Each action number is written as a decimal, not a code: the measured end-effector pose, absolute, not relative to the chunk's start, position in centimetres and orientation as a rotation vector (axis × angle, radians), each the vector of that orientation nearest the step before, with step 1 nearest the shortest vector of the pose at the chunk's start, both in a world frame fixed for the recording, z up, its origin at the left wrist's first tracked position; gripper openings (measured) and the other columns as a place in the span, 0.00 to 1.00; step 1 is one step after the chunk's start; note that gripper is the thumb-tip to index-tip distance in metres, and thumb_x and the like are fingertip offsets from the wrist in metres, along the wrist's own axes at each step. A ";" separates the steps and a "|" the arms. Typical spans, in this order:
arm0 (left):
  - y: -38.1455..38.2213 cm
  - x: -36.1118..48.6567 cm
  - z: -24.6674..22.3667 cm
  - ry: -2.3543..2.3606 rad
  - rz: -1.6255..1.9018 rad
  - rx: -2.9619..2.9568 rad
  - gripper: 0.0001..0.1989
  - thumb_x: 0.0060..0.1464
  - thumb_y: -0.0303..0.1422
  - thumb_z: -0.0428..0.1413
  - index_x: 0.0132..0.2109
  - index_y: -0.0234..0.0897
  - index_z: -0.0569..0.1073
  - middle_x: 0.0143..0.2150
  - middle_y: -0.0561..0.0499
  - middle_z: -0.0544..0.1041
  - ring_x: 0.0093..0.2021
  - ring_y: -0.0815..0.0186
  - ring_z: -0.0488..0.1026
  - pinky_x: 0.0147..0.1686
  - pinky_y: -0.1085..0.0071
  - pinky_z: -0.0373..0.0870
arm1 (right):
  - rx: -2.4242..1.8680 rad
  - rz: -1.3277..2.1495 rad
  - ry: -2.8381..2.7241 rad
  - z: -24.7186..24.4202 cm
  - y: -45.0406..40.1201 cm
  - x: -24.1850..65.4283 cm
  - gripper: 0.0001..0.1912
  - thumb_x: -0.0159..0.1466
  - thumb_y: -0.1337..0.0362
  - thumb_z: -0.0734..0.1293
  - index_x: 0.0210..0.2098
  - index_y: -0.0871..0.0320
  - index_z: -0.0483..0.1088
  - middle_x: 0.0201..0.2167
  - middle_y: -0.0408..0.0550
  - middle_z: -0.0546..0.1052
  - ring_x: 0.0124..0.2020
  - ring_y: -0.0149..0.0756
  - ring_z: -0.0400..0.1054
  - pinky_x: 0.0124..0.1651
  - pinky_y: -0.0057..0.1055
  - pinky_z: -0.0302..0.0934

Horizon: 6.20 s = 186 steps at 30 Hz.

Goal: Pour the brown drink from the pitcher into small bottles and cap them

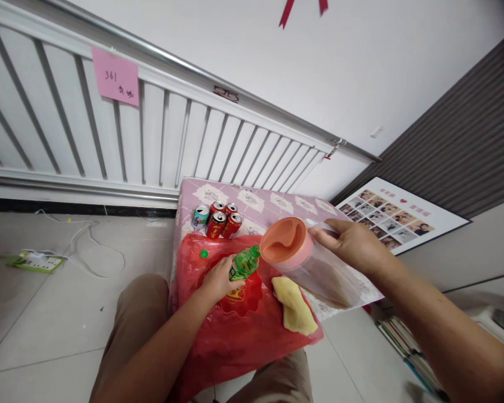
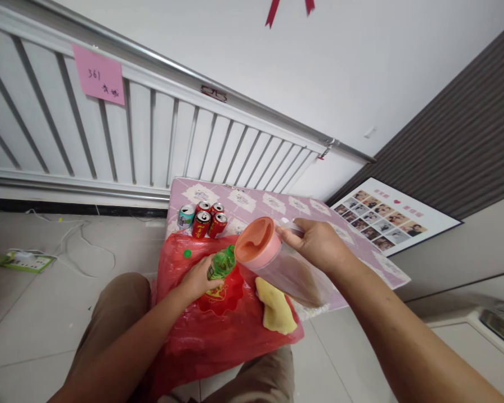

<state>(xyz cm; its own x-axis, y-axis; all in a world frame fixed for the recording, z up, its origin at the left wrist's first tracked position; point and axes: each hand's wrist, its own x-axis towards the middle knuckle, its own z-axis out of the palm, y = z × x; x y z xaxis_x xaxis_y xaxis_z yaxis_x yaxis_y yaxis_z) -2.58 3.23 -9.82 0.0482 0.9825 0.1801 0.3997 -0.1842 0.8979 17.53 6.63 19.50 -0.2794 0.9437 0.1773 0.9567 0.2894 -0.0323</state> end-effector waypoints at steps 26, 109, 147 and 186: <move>3.1 -2.7 -9.5 1.415 1.107 1.671 0.35 0.47 0.34 0.66 0.61 0.40 0.64 0.57 0.44 0.74 0.56 0.55 0.72 0.55 0.61 0.68 | -1.773 -0.097 -2.395 19.5 6.5 17.5 0.28 0.58 0.35 0.58 0.20 0.52 0.59 0.15 0.41 0.63 0.20 0.33 0.57 0.25 0.32 0.53; 3.3 -2.6 -9.9 1.415 1.117 1.687 0.35 0.46 0.33 0.66 0.61 0.39 0.63 0.58 0.43 0.74 0.57 0.55 0.72 0.57 0.60 0.68 | -1.779 -0.161 -2.429 19.6 6.7 17.4 0.29 0.58 0.33 0.57 0.20 0.52 0.59 0.16 0.42 0.64 0.20 0.34 0.59 0.26 0.33 0.54; 3.2 -2.7 -9.6 1.421 1.081 1.675 0.37 0.47 0.33 0.66 0.62 0.39 0.62 0.59 0.43 0.73 0.59 0.55 0.71 0.58 0.60 0.67 | -1.796 -0.135 -2.419 19.5 6.7 17.5 0.29 0.58 0.33 0.57 0.20 0.52 0.59 0.17 0.41 0.64 0.21 0.34 0.57 0.27 0.34 0.52; 3.2 -2.6 -9.9 1.418 1.117 1.679 0.36 0.46 0.33 0.66 0.62 0.39 0.63 0.58 0.43 0.74 0.57 0.55 0.72 0.57 0.60 0.68 | -1.797 -0.156 -2.440 19.7 6.6 17.4 0.28 0.59 0.34 0.57 0.21 0.52 0.59 0.17 0.43 0.66 0.22 0.35 0.59 0.28 0.34 0.54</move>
